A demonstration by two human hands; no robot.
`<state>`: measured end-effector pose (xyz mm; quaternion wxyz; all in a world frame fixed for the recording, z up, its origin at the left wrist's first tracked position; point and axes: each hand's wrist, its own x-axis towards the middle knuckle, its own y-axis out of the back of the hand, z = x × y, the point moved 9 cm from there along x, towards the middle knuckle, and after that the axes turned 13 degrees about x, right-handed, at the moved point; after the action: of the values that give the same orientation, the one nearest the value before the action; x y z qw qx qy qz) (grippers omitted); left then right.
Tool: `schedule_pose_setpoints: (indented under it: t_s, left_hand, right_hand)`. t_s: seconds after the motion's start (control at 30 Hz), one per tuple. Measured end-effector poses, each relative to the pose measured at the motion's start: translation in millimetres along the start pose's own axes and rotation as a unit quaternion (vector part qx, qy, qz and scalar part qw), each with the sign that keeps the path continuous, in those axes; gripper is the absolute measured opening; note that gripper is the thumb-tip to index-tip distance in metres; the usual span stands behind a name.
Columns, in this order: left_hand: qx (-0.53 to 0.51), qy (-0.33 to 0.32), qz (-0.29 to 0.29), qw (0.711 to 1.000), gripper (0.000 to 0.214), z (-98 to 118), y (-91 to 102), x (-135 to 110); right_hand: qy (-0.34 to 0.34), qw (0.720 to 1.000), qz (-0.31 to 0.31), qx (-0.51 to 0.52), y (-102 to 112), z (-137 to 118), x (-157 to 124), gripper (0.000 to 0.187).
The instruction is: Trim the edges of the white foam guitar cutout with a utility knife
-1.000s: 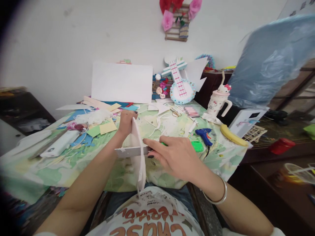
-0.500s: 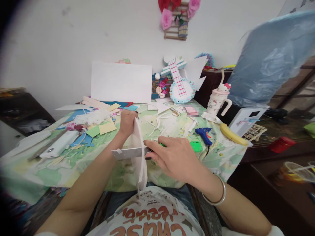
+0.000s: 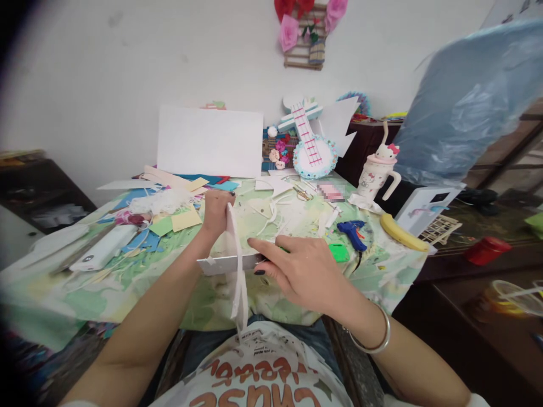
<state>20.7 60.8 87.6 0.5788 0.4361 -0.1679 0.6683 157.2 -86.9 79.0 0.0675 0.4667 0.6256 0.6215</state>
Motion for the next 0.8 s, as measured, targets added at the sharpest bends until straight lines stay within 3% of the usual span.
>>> schedule_pose_setpoints:
  t_s: [0.43, 0.8]
  left_hand:
    - [-0.018, 0.033, -0.019, 0.999, 0.036, -7, -6.2, -1]
    - [-0.007, 0.016, -0.021, 1.0, 0.037, 0, -9.9, -1]
  right_hand:
    - [0.003, 1.0, -0.001, 0.003, -1, 1, 3, 0.038]
    - [0.006, 1.0, -0.017, 0.018, 2, -4, 8, 0.039]
